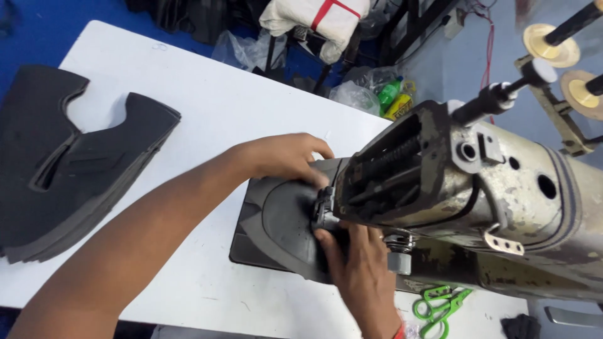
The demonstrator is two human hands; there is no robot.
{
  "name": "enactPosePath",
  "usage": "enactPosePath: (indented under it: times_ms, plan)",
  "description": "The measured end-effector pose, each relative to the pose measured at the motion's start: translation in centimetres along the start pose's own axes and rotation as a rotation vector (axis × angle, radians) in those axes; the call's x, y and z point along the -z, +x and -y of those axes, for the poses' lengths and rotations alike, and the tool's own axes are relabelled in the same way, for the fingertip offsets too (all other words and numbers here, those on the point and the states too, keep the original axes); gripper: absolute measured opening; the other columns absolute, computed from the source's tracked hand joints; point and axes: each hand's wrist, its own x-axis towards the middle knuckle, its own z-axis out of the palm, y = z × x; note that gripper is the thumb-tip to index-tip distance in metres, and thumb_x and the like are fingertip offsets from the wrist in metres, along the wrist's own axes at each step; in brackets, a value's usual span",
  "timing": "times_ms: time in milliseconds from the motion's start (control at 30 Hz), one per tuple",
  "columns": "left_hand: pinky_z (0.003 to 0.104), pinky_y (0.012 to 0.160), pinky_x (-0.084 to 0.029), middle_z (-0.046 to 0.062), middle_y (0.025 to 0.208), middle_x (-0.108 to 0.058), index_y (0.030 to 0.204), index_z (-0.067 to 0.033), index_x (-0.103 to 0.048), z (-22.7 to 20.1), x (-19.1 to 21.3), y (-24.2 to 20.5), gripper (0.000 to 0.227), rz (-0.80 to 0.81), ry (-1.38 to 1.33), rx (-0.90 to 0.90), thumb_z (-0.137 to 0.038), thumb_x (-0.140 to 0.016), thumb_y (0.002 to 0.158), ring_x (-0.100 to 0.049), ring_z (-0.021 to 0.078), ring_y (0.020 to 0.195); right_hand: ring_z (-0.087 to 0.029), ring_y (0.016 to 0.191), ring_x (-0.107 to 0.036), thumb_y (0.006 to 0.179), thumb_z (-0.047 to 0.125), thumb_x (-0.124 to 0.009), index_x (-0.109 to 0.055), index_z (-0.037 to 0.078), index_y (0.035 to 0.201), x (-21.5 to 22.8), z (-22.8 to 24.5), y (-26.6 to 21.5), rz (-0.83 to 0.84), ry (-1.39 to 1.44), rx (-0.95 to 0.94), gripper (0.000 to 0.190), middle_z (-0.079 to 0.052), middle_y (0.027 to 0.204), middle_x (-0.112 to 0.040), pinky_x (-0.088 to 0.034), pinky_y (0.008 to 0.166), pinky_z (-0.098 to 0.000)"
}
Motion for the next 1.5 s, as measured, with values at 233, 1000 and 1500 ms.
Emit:
enactPosePath:
  times_ms: [233,1000,1500]
  plan:
    - [0.039,0.091,-0.060,0.009,0.120,-0.070,0.136,-0.0089,-0.054,11.5,-11.0,-5.9,0.075,-0.369,-1.271,-0.195,-0.057,-0.070,0.081,-0.069,0.0202,0.111,-0.025,0.079,-0.059,0.086,0.012,-0.079,-0.078,0.011,0.118,-1.6,-5.3,-0.8,0.085,0.209,0.175,0.032,-0.009,0.089,-0.069,-0.049,0.069,-0.0342]
    - [0.032,0.064,-0.052,0.011,0.082,-0.071,0.104,0.0064,-0.068,4.6,-8.3,-4.8,0.047,-0.429,-0.265,0.209,-0.032,-0.085,0.082,-0.066,0.0178,0.072,-0.018,0.064,-0.064,0.089,0.007,-0.075,-0.077,0.007,0.113,0.5,-0.5,-0.7,-0.012,0.116,0.156,0.024,-0.008,0.077,-0.070,-0.048,0.058,-0.0319]
    - [0.040,0.086,-0.055,0.016,0.110,-0.070,0.135,-0.0040,-0.052,2.7,-4.5,-2.9,0.067,-0.370,-0.049,-0.053,-0.024,-0.083,0.079,-0.068,0.0208,0.100,-0.005,0.062,-0.065,0.091,0.006,-0.070,-0.077,0.003,0.120,-2.1,-0.5,-3.4,0.074,0.533,-0.379,0.030,-0.001,0.069,-0.072,-0.055,0.057,-0.0224]
